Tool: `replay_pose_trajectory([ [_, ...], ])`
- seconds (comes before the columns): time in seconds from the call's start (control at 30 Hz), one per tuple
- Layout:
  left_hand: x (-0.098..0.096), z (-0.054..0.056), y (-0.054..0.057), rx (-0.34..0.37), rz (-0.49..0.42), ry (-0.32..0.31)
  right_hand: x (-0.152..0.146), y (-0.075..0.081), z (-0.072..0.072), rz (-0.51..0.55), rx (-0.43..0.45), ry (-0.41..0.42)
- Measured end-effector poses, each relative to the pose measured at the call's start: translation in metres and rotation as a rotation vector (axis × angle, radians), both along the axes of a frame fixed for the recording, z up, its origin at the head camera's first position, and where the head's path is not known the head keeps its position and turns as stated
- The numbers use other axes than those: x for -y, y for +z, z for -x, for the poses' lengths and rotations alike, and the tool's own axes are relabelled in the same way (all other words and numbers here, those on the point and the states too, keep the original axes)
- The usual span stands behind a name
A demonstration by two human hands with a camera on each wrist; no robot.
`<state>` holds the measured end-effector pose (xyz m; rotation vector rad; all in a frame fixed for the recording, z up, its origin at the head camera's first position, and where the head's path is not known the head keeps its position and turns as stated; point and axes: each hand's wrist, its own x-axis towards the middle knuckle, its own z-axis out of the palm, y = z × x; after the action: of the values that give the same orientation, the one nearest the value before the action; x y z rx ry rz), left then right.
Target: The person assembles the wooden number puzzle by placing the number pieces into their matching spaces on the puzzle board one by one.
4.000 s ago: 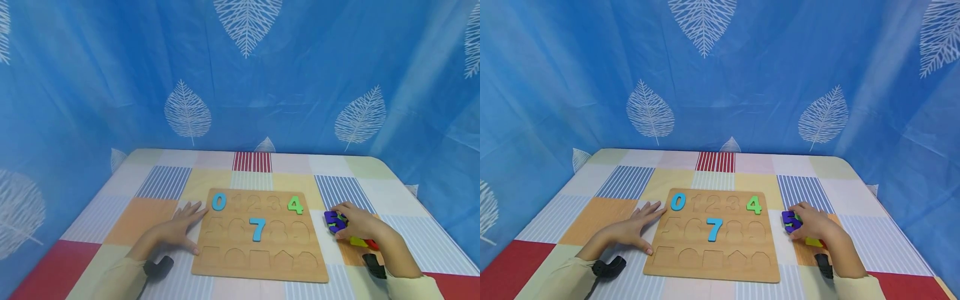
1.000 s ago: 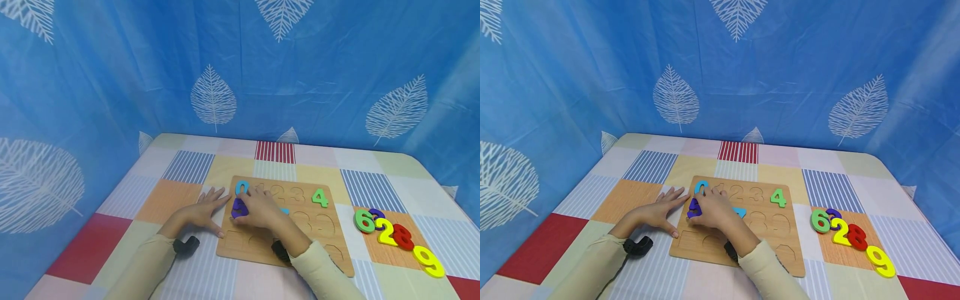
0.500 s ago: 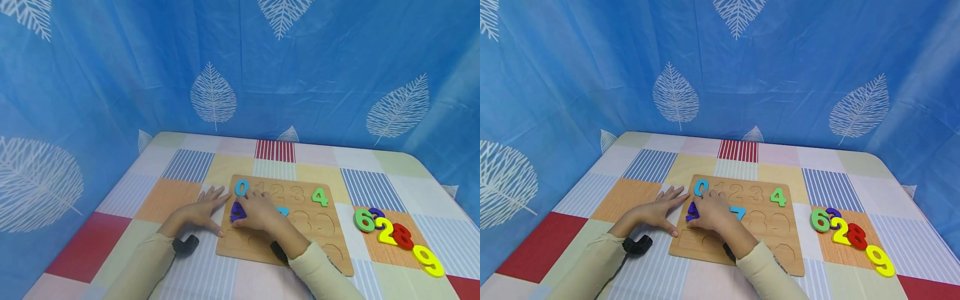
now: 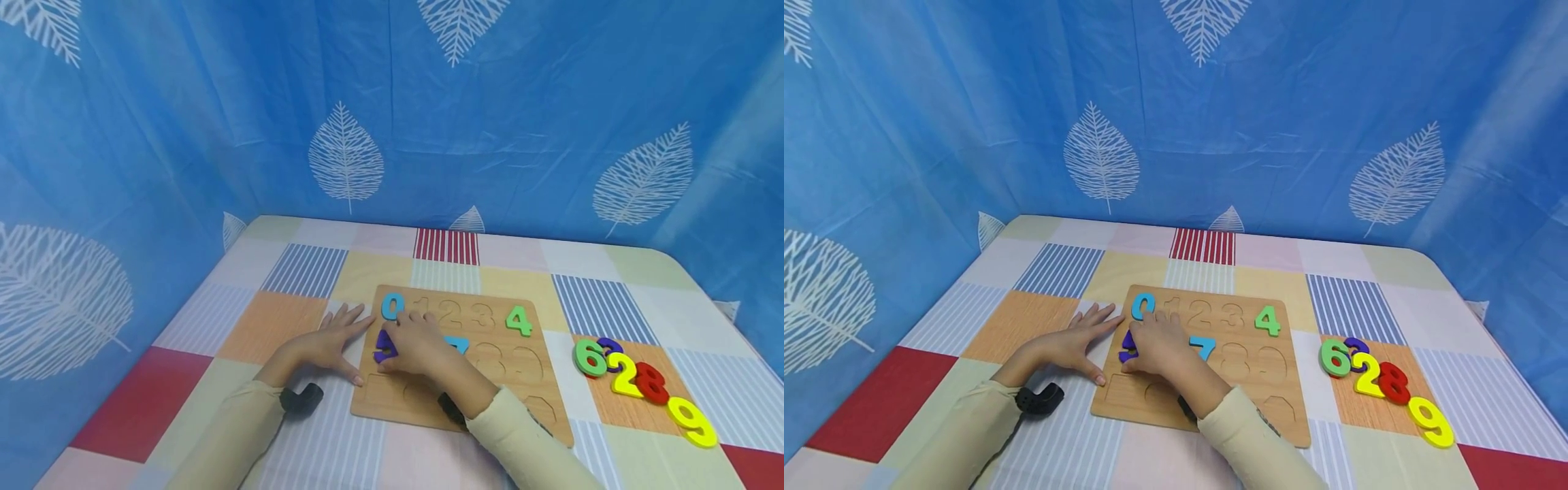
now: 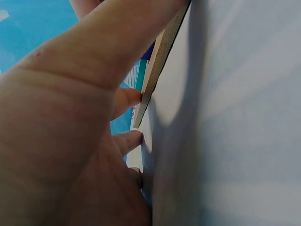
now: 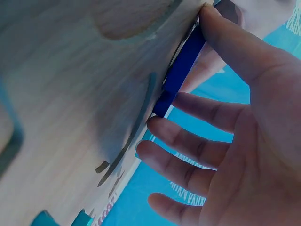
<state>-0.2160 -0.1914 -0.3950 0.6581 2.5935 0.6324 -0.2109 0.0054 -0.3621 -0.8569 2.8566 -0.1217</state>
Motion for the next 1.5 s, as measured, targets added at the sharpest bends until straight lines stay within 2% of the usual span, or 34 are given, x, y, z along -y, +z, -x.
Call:
replay_pose_trajectory([
  [0.3, 0.004, 0.004, 0.001, 0.001, -0.005, -0.011, 0.005, 0.003, 0.003, -0.019, 0.003, 0.001],
  [0.63, 0.001, 0.004, 0.003, 0.012, 0.007, -0.007, -0.003, -0.001, 0.006, 0.052, 0.068, -0.008],
  [0.9, -0.001, 0.002, 0.001, 0.018, 0.009, 0.019, -0.007, -0.004, 0.006, 0.050, 0.045, 0.010],
  [1.5, 0.001, 0.004, 0.000, 0.000, -0.018, -0.005, -0.006, -0.003, 0.006, 0.026, 0.052, 0.011],
])
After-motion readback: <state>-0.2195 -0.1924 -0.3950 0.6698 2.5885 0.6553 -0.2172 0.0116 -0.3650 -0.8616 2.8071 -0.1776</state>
